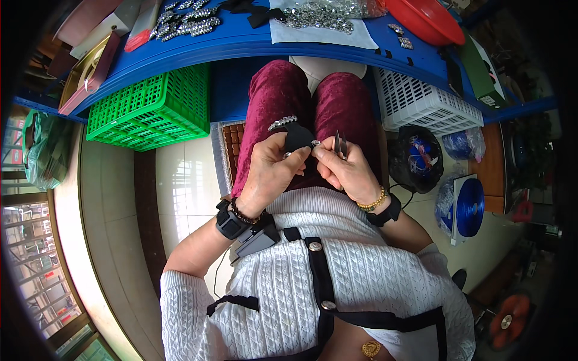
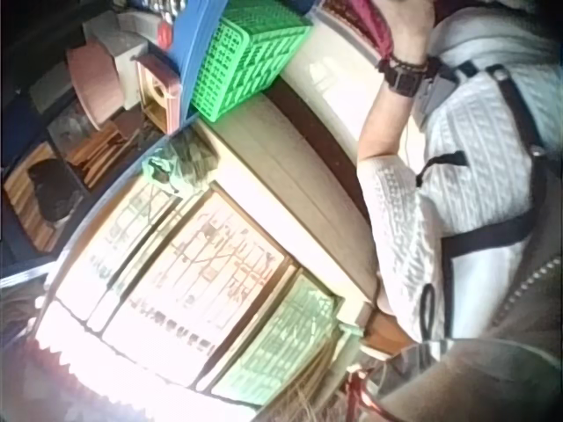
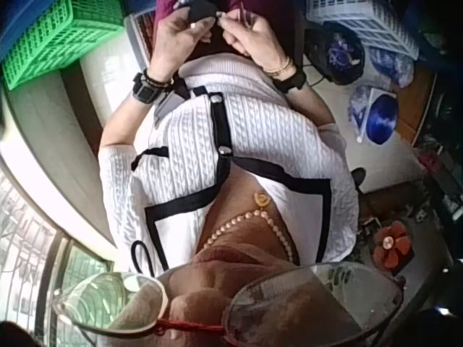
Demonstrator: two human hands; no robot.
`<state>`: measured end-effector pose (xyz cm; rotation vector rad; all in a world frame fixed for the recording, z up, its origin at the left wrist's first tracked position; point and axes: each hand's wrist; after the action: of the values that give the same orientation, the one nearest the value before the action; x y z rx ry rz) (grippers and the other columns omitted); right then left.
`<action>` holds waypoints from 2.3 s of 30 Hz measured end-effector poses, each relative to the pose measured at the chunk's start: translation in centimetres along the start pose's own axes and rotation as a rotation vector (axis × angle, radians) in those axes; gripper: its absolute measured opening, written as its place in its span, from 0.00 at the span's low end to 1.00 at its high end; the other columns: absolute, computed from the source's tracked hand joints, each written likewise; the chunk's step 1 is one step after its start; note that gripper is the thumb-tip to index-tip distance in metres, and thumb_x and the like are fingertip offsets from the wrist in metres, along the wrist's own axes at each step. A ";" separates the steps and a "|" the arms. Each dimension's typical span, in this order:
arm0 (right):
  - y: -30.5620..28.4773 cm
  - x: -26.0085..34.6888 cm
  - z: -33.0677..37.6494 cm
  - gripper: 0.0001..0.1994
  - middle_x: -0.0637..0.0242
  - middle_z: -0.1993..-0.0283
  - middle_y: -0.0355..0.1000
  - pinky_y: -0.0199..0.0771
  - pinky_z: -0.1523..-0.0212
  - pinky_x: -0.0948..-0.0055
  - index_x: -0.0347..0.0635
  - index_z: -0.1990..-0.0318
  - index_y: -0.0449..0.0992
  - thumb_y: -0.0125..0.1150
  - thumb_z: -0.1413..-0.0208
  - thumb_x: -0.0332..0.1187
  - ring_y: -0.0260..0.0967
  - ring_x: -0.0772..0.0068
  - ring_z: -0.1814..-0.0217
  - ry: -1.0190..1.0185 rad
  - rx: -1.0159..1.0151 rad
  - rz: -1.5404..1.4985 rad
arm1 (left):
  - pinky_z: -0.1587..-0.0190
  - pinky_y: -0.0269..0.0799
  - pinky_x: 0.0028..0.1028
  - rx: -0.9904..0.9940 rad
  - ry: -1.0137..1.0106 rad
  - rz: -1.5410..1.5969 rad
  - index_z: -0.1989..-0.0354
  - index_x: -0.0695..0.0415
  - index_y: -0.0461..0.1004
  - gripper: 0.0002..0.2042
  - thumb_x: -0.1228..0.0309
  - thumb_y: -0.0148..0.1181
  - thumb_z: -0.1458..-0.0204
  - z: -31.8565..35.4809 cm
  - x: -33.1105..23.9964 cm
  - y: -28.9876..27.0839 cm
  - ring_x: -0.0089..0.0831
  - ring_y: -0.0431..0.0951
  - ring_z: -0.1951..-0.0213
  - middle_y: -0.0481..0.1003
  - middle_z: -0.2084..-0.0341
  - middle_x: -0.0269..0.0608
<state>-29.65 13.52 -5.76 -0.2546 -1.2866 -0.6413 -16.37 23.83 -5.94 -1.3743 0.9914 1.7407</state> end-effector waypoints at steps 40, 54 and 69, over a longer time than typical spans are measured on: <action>-0.7 -0.1 0.4 0.05 0.76 0.83 0.59 0.47 0.87 0.89 0.38 0.69 0.69 0.52 0.44 0.30 0.48 0.91 0.86 0.051 -0.028 -0.015 | 0.72 0.71 0.18 0.047 -0.266 0.339 0.68 0.62 0.73 0.04 0.75 0.55 0.49 -0.3 0.2 -0.4 0.20 0.72 0.77 0.72 0.78 0.35; -0.6 -0.4 0.1 0.06 0.76 0.82 0.61 0.48 0.87 0.89 0.40 0.70 0.68 0.52 0.44 0.31 0.50 0.91 0.85 -0.035 -0.028 0.065 | 0.70 0.72 0.19 0.086 -0.275 0.345 0.67 0.61 0.73 0.04 0.74 0.55 0.48 -0.4 0.6 -0.5 0.20 0.73 0.75 0.73 0.75 0.34; -0.5 -0.4 0.2 0.06 0.75 0.82 0.62 0.47 0.89 0.89 0.41 0.69 0.68 0.52 0.43 0.32 0.50 0.91 0.87 -0.027 -0.021 0.003 | 0.70 0.70 0.20 0.101 -0.163 0.184 0.66 0.61 0.72 0.04 0.76 0.54 0.48 -0.2 0.6 -0.3 0.20 0.72 0.75 0.72 0.76 0.34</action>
<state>-30.11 13.33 -6.18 -0.2835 -1.3060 -0.6510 -16.13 23.81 -6.56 -1.0879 1.1267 1.8757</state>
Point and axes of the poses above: each hand's wrist, its own z-axis away from the middle knuckle, its own y-axis out of the palm, x = y × z
